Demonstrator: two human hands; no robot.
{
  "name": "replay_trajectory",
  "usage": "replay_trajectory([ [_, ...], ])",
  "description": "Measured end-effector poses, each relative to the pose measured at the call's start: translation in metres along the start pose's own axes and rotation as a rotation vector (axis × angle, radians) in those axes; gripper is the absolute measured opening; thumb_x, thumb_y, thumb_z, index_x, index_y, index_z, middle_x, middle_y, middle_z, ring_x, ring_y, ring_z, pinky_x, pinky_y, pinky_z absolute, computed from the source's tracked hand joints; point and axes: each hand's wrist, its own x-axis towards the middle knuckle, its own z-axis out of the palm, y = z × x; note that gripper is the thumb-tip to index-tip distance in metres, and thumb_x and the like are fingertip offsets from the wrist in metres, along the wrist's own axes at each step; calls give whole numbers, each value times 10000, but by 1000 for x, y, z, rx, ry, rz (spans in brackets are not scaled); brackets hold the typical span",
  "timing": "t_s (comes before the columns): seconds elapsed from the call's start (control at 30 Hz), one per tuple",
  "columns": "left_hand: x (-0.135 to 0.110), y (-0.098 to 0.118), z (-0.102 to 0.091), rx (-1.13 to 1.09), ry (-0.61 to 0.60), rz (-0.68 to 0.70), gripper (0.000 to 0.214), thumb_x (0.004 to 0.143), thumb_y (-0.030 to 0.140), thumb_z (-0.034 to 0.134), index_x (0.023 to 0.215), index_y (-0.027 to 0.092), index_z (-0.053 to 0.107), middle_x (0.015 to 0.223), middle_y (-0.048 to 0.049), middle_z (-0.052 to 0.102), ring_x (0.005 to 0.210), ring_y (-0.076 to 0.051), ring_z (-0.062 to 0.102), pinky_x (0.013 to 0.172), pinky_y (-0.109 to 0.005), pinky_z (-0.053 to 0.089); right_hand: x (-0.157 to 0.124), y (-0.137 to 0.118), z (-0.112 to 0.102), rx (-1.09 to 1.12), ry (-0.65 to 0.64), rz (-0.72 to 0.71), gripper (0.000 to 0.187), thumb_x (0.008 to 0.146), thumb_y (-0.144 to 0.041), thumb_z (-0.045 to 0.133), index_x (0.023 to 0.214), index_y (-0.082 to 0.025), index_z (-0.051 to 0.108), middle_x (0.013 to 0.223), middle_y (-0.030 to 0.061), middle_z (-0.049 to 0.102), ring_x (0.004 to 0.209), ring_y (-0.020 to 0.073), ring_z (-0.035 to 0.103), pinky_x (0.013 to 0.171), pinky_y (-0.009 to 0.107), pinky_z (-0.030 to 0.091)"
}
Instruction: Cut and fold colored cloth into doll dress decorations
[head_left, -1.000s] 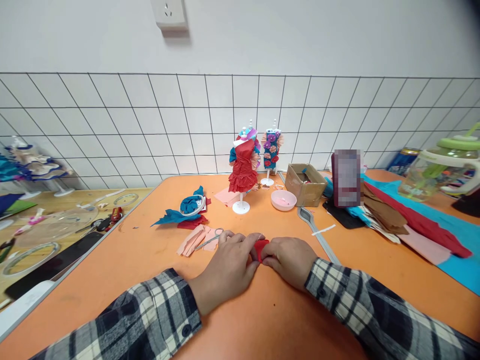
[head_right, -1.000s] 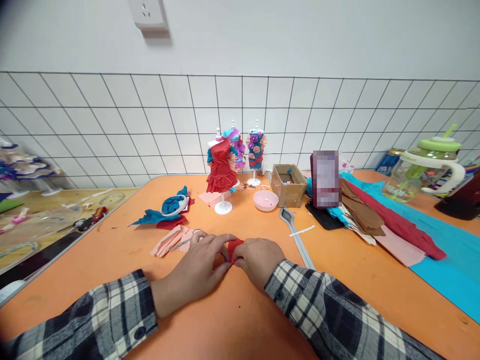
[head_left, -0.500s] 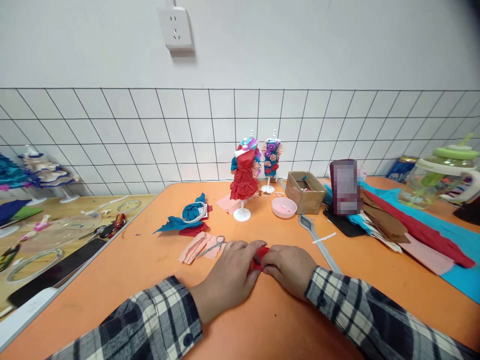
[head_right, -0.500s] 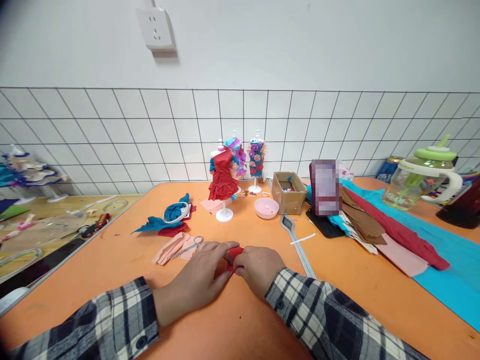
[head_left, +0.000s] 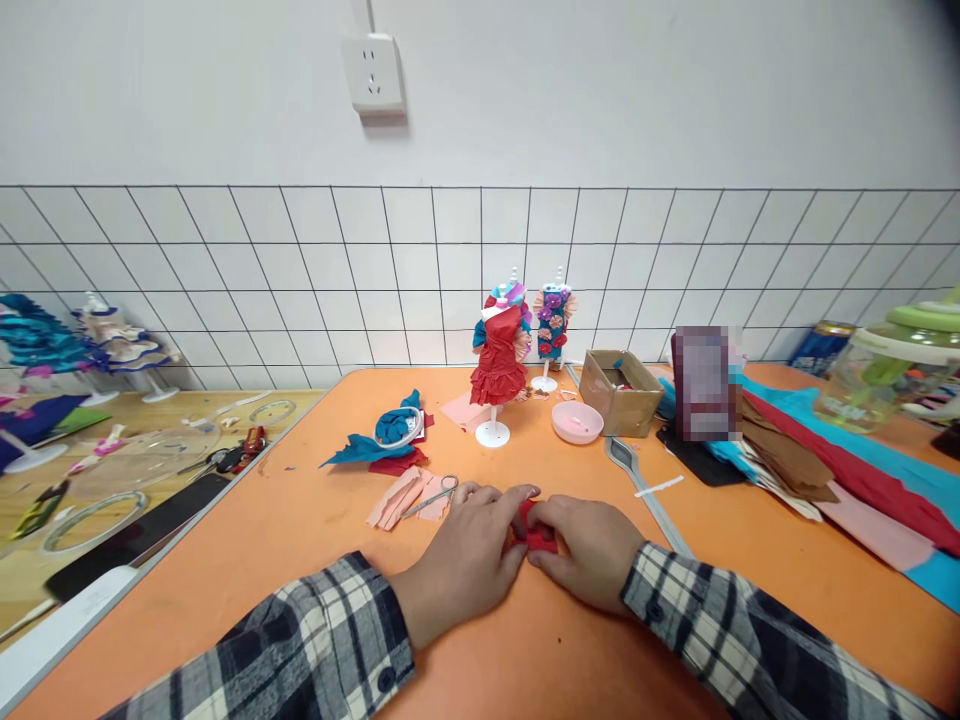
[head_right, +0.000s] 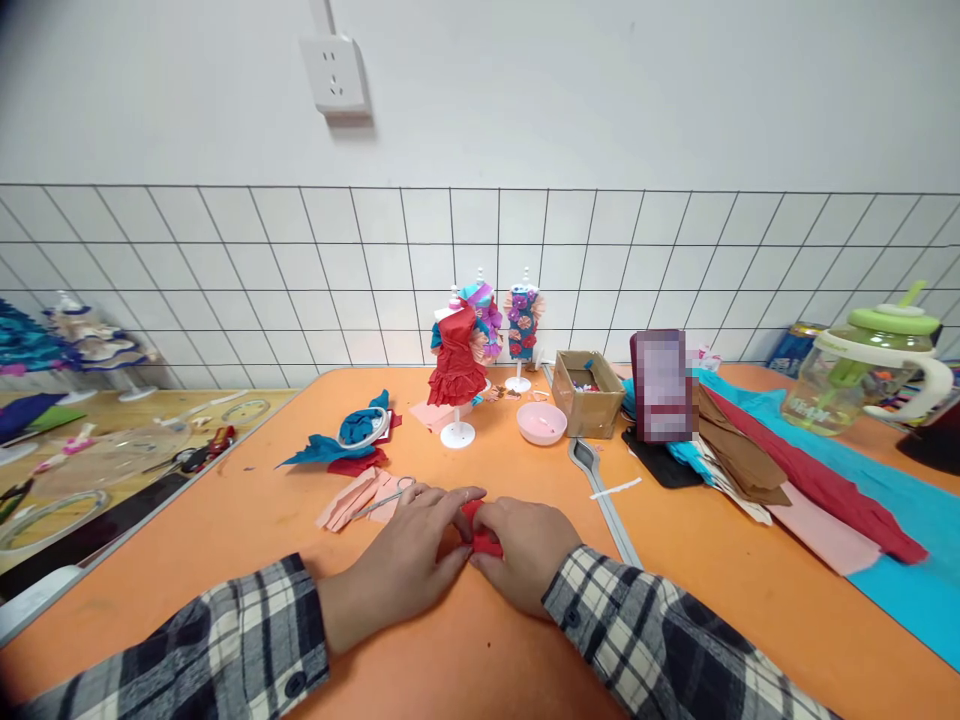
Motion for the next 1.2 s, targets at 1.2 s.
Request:
replay_trajectory([
  [1.2,1,-150,-81,207,353,-377,507,821,300,565,1300,228,415,1005,-53,688,953,-262,636,858,-398,448,151,-77,22,-43,145,-161,254,913,-368,478,995,-203,653,1000,65,651,1019,228,514,880,370,368],
])
